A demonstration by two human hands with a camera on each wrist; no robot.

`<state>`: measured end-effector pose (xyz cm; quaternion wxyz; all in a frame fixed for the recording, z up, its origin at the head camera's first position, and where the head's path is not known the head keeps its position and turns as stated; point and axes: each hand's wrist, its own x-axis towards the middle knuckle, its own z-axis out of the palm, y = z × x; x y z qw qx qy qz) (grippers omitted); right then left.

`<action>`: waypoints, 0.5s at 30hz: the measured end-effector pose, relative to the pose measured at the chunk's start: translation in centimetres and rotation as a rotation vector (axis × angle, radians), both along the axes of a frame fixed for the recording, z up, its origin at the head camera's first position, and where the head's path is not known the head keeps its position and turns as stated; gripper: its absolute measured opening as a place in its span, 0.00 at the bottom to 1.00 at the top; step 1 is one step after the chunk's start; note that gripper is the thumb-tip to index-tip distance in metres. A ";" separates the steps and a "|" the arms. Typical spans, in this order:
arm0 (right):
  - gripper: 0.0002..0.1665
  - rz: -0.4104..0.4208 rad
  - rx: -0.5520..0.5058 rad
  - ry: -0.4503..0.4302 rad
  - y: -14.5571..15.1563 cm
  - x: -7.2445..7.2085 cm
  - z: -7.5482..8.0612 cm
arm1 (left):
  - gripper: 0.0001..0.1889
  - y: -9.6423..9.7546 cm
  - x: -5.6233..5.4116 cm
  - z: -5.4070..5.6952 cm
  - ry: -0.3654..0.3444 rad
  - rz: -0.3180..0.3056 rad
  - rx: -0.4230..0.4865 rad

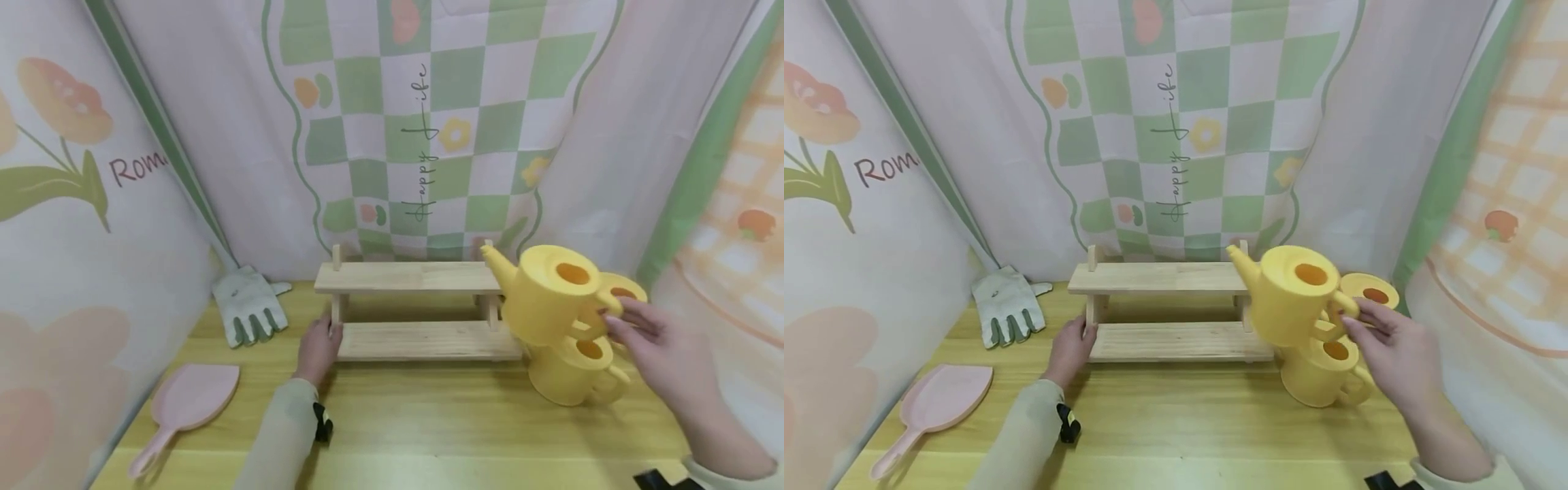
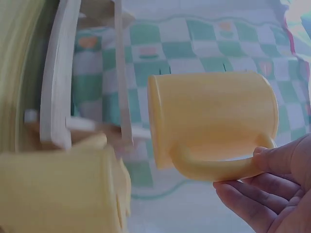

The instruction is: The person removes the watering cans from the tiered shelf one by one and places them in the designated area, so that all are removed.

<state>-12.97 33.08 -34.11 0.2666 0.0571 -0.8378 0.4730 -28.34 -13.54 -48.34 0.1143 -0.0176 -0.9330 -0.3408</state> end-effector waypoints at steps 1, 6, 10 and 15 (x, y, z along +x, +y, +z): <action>0.18 -0.018 -0.002 -0.014 0.8 0.4 0.1 | 0.20 0.0 0.0 0.0 -0.003 0.001 0.000; 0.16 -0.166 -0.012 -0.060 4.3 1.9 -0.1 | 0.20 -0.1 0.1 0.1 -0.013 0.009 -0.004; 0.23 -0.176 -0.108 0.004 6.9 2.5 -1.3 | 0.22 -0.3 0.1 0.1 -0.036 0.011 -0.004; 0.27 -0.127 -0.333 0.069 9.7 3.5 -3.6 | 0.23 -0.4 0.0 0.1 -0.053 0.016 -0.017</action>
